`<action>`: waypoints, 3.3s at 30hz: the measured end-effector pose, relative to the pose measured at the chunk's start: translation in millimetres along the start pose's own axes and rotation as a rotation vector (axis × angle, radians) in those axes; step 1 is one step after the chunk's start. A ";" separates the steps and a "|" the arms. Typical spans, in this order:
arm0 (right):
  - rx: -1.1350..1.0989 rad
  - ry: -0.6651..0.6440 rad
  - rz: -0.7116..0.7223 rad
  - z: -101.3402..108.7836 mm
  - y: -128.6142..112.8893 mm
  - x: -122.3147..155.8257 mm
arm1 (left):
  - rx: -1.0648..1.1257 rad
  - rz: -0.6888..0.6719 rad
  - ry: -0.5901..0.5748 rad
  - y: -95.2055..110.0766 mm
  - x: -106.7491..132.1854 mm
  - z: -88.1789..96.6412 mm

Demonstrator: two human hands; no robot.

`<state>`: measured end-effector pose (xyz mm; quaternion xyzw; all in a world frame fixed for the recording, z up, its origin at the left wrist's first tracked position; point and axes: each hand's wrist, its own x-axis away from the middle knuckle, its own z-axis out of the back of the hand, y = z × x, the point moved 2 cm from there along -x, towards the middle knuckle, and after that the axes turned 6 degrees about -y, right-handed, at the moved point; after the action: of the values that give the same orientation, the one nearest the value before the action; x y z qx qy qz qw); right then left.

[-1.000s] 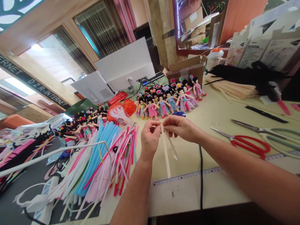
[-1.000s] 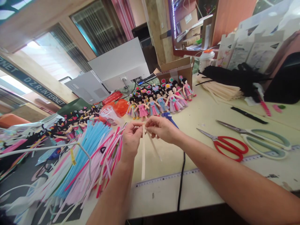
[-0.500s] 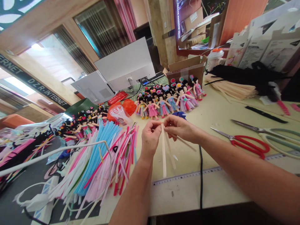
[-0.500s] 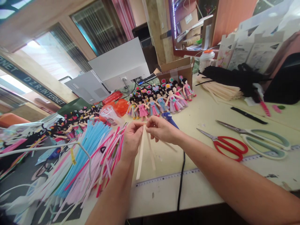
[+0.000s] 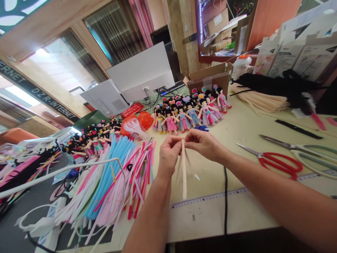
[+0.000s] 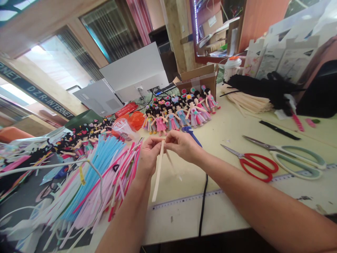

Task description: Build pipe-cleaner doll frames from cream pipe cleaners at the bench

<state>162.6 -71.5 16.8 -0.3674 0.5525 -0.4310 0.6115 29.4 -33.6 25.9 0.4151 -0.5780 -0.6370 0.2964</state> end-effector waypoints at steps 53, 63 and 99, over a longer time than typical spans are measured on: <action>0.659 -0.013 0.167 15.0 -8.0 1.3 | -0.392 -0.004 -0.064 -0.1 -2.1 9.3; 0.552 0.014 0.126 9.3 -3.7 0.7 | -0.421 -0.008 -0.007 6.5 0.1 6.6; 0.786 -0.104 0.207 11.1 -0.9 3.6 | -0.868 -0.260 -0.229 10.0 3.9 8.4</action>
<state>173.6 -75.4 17.7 -0.0697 0.3481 -0.5262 0.7727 19.2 -34.4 34.8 0.2486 -0.2300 -0.8935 0.2950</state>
